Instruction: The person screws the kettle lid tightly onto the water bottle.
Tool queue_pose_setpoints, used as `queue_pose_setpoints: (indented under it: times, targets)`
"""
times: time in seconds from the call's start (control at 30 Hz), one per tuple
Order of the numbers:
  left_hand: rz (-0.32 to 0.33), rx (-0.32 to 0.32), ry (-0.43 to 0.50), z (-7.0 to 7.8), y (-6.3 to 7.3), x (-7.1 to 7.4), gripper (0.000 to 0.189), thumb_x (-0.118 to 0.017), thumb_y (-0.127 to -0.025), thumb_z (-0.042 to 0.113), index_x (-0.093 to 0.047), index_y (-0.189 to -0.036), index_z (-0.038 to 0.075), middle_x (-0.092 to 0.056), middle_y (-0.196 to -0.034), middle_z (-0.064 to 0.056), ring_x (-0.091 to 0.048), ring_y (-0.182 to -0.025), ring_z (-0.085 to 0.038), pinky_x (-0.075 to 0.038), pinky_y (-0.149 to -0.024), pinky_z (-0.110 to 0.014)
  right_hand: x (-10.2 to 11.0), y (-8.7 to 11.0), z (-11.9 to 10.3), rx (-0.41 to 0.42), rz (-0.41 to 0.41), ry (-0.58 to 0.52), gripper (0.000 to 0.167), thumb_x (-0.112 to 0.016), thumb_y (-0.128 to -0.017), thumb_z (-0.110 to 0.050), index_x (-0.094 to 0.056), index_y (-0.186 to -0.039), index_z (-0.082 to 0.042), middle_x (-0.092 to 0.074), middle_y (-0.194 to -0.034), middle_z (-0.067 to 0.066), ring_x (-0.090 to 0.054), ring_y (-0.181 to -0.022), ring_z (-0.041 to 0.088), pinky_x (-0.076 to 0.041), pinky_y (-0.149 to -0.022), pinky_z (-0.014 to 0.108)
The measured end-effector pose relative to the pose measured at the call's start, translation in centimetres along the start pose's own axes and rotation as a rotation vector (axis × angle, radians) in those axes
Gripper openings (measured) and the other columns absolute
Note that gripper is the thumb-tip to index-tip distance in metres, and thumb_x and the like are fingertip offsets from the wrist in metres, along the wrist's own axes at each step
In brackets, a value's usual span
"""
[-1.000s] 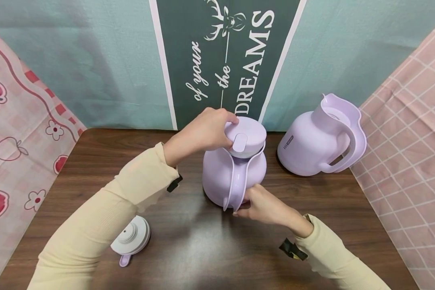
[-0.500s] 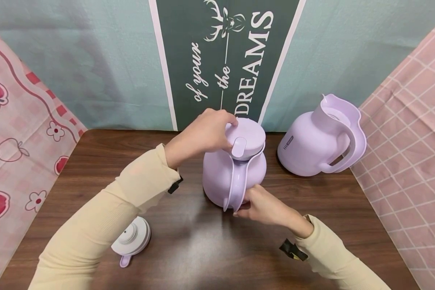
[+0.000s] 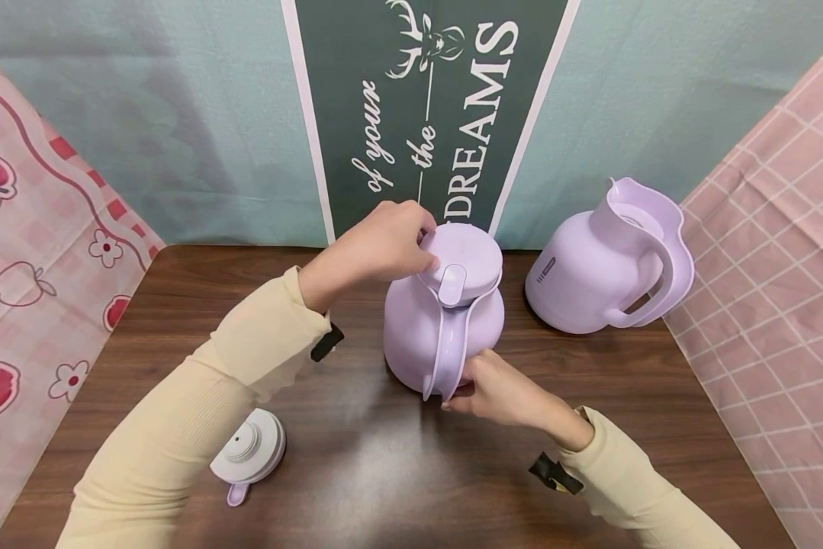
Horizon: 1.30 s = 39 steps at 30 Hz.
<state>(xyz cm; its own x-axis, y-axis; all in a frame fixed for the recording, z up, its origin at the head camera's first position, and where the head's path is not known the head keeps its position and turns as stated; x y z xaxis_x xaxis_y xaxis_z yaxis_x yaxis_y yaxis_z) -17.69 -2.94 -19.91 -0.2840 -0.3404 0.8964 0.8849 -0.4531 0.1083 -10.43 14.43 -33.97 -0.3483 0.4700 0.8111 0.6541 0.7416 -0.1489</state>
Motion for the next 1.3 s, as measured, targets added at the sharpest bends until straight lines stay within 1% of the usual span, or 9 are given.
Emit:
queue_pose_setpoints:
  times: [0.17,0.4,0.63,0.77,0.83,0.9,1.0,1.17,1.3]
  targets:
    - [0.03,0.016,0.011,0.0,0.0,-0.1,0.017,-0.066,-0.08,0.014,-0.056,-0.068,0.006,-0.042,-0.063,-0.003,-0.045,-0.073,-0.021,-0.033,-0.058,-0.026,-0.1,0.0,0.1,-0.012,0.0,0.0,0.01,-0.076,-0.068,-0.006,-0.069,-0.074,-0.011,-0.061,-0.071,-0.01,-0.052,-0.069,0.004,-0.046,-0.064,0.023]
    - [0.041,-0.001,0.026,-0.1,-0.2,-0.2,0.015,-0.057,-0.082,0.006,-0.055,-0.067,0.006,-0.036,-0.058,-0.002,-0.042,-0.065,-0.019,-0.029,-0.054,-0.025,-0.1,0.1,0.1,-0.003,0.001,-0.008,0.011,-0.076,-0.069,-0.005,-0.069,-0.075,-0.011,-0.061,-0.072,-0.009,-0.052,-0.068,0.005,-0.046,-0.063,0.023]
    - [0.066,-0.044,0.018,-0.3,-0.7,-0.3,0.021,-0.042,-0.075,-0.005,-0.041,-0.059,0.007,-0.028,-0.055,-0.001,-0.031,-0.059,-0.017,-0.022,-0.051,-0.025,-0.1,0.0,0.0,-0.022,-0.005,-0.008,0.009,-0.076,-0.069,-0.005,-0.069,-0.074,-0.009,-0.06,-0.07,-0.01,-0.05,-0.066,0.004,-0.046,-0.061,0.022]
    - [0.042,-0.041,0.041,-0.6,-1.0,-0.3,0.026,-0.044,-0.081,-0.002,-0.063,-0.097,0.005,-0.057,-0.079,-0.005,-0.051,-0.08,-0.018,-0.039,-0.069,-0.024,-0.1,0.0,0.0,-0.031,-0.007,-0.004,0.01,-0.076,-0.068,-0.007,-0.069,-0.074,-0.01,-0.06,-0.071,-0.01,-0.05,-0.067,0.004,-0.046,-0.062,0.022]
    - [0.026,-0.035,0.07,-0.7,-1.1,-0.3,0.042,-0.045,-0.082,0.0,-0.054,-0.123,0.006,-0.062,-0.101,-0.008,-0.054,-0.099,-0.018,-0.04,-0.083,-0.027,-0.1,0.0,0.0,-0.028,-0.005,0.001,0.01,-0.076,-0.068,-0.007,-0.069,-0.074,-0.01,-0.06,-0.071,-0.01,-0.05,-0.067,0.004,-0.046,-0.063,0.022]
    - [0.021,-0.027,0.089,-0.9,-1.1,-0.3,0.05,-0.047,-0.083,0.002,-0.046,-0.133,0.008,-0.061,-0.112,-0.01,-0.052,-0.109,-0.019,-0.039,-0.09,-0.029,-0.2,0.0,0.1,-0.021,-0.001,0.004,0.011,-0.077,-0.068,-0.007,-0.069,-0.075,-0.011,-0.061,-0.072,-0.01,-0.051,-0.068,0.004,-0.046,-0.063,0.022]
    - [0.041,-0.013,0.065,-0.9,-1.0,-0.1,0.045,-0.049,-0.082,0.003,-0.051,-0.127,0.006,-0.062,-0.106,-0.009,-0.052,-0.104,-0.02,-0.041,-0.086,-0.029,-0.2,0.0,0.2,-0.008,0.006,0.007,0.012,-0.077,-0.068,-0.006,-0.069,-0.075,-0.011,-0.061,-0.072,-0.01,-0.051,-0.069,0.004,-0.046,-0.064,0.022]
    - [0.102,0.035,0.008,-0.8,-0.6,0.0,0.022,-0.051,-0.081,0.007,-0.064,-0.098,0.004,-0.061,-0.089,-0.006,-0.052,-0.086,-0.022,-0.043,-0.072,-0.031,-0.3,0.1,0.3,-0.009,0.008,0.015,0.012,-0.077,-0.067,-0.007,-0.069,-0.076,-0.011,-0.061,-0.073,-0.01,-0.051,-0.069,0.003,-0.046,-0.064,0.022]
    - [0.11,0.05,0.008,-0.5,-0.4,0.0,0.023,-0.049,-0.079,0.002,-0.066,-0.094,0.005,-0.061,-0.092,-0.006,-0.051,-0.085,-0.022,-0.043,-0.07,-0.031,-0.3,0.1,0.2,-0.016,0.004,0.025,0.012,-0.077,-0.067,-0.007,-0.069,-0.076,-0.011,-0.062,-0.075,-0.009,-0.053,-0.072,0.004,-0.047,-0.066,0.024]
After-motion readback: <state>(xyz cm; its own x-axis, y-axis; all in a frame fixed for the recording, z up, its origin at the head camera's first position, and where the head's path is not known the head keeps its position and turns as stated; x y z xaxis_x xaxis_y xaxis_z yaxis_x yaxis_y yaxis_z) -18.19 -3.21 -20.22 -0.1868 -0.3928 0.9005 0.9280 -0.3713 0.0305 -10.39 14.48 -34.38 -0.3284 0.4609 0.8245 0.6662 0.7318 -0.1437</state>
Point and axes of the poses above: each hand's wrist, its own y-axis away from the middle knuckle, its own x-axis out of the back of the hand, z = x × y, the point moved 1 cm from there along -y, towards the middle knuckle
